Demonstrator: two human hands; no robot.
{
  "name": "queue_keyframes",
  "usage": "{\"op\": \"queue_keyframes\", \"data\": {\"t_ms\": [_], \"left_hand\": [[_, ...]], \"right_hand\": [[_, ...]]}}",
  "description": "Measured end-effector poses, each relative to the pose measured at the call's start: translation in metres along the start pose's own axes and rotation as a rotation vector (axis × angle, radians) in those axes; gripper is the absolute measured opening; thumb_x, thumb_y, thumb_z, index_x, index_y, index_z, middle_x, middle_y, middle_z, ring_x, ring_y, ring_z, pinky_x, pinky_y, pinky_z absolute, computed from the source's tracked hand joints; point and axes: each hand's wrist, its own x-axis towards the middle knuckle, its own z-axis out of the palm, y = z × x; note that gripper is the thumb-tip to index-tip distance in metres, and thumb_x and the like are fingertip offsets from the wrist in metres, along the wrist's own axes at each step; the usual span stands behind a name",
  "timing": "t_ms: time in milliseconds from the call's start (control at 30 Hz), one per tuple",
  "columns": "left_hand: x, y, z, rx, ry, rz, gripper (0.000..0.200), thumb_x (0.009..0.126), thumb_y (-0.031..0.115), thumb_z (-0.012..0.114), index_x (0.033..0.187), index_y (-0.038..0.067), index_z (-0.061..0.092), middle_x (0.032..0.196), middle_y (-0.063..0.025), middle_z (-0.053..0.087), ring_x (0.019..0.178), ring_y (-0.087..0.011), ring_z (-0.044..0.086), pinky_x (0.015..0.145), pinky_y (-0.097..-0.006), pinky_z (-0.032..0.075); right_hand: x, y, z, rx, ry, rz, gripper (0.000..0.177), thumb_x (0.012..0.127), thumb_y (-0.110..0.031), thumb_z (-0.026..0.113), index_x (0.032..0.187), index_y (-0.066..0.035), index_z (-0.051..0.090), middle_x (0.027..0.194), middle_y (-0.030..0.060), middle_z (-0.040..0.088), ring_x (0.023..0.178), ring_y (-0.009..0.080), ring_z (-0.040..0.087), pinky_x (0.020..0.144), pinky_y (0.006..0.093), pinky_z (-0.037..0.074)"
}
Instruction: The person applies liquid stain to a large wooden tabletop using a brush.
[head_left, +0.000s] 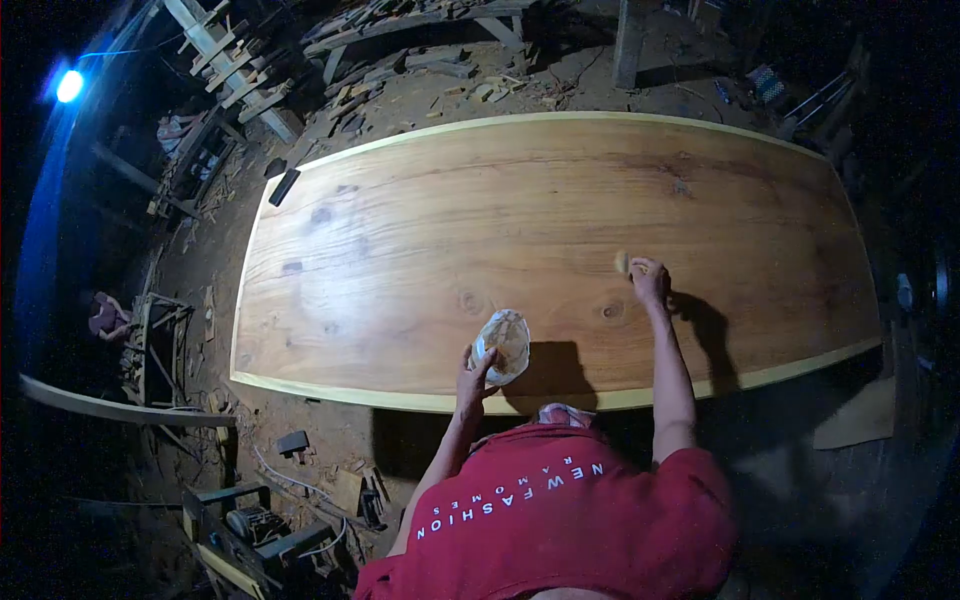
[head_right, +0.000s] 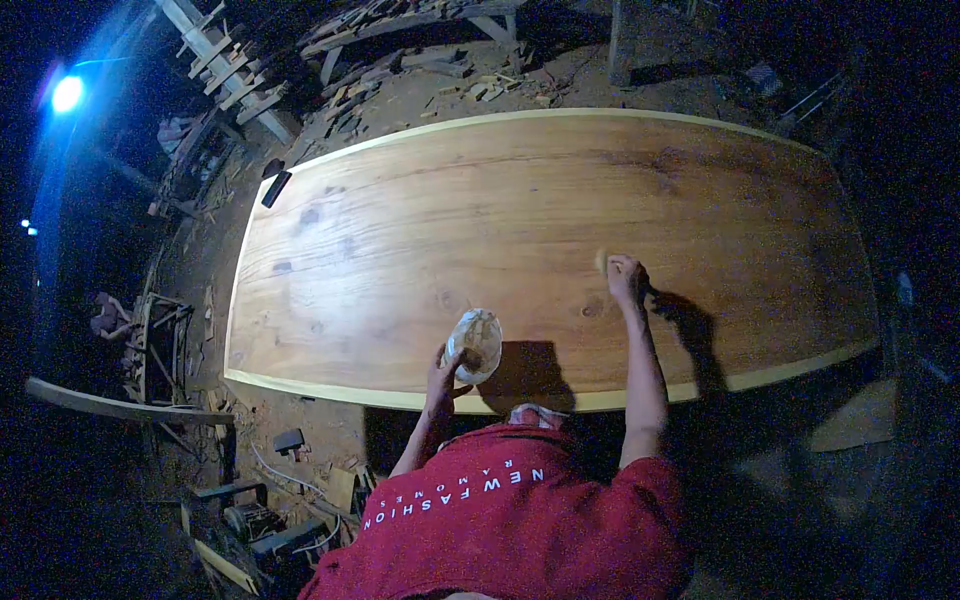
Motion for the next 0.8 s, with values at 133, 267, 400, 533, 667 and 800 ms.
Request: {"op": "queue_keyframes", "data": {"t_ms": [133,267,400,533,667,800], "left_hand": [[-0.002,0.001,0.004,-0.028,0.025,0.003,0.080,0.068,0.037,0.071,0.131,0.014,0.026,0.122,-0.0093,0.042,0.103,-0.0242,0.049,0.070,-0.0414,0.048],[-0.007,0.005,0.010,-0.032,0.001,0.033,0.079,0.069,0.037,0.070,0.131,0.014,0.026,0.121,-0.0094,0.042,0.102,-0.0234,0.049,0.070,-0.0409,0.048],[-0.002,0.001,0.006,-0.004,0.006,0.001,0.079,0.069,0.037,0.070,0.131,0.014,0.026,0.121,-0.0085,0.042,0.102,-0.0229,0.049,0.070,-0.0399,0.048],[-0.001,-0.002,0.002,-0.057,0.047,-0.018,0.078,0.069,0.036,0.070,0.130,0.015,0.027,0.120,-0.0079,0.043,0.104,-0.0224,0.048,0.069,-0.0389,0.048],[-0.003,0.000,0.003,-0.084,0.039,-0.033,0.077,0.069,0.037,0.070,0.130,0.015,0.027,0.121,-0.0083,0.043,0.106,-0.0221,0.047,0.068,-0.0385,0.049],[0.001,-0.006,0.005,-0.088,0.070,-0.029,0.077,0.069,0.037,0.070,0.129,0.015,0.028,0.121,-0.0084,0.042,0.106,-0.0220,0.047,0.068,-0.0381,0.050]], "right_hand": [[-0.008,-0.013,0.031,-0.377,-0.018,-0.165,0.016,0.075,-0.014,0.053,0.080,-0.002,0.062,0.078,0.0200,0.061,0.076,0.0306,0.059,0.067,0.0321,0.046],[-0.024,-0.029,0.066,-0.292,-0.078,-0.433,0.017,0.074,-0.015,0.052,0.080,-0.003,0.062,0.081,0.0205,0.061,0.074,0.0328,0.059,0.065,0.0324,0.046],[0.003,-0.033,0.045,0.159,-0.270,0.032,0.014,0.073,-0.014,0.058,0.083,-0.006,0.064,0.070,0.0106,0.063,0.054,0.0180,0.060,0.048,0.0290,0.046],[0.038,0.006,0.004,-0.049,-0.030,-0.038,0.015,0.070,-0.007,0.054,0.081,0.000,0.062,0.078,0.0156,0.063,0.073,0.0241,0.063,0.061,0.0317,0.049],[0.043,0.006,0.002,-0.328,-0.009,-0.161,0.017,0.070,-0.006,0.052,0.082,-0.004,0.062,0.079,0.0199,0.061,0.078,0.0305,0.060,0.067,0.0368,0.047],[0.040,0.017,0.066,-0.403,0.088,-0.538,0.020,0.069,-0.009,0.050,0.084,-0.004,0.063,0.085,0.0233,0.059,0.080,0.0328,0.059,0.070,0.0363,0.047]]}}
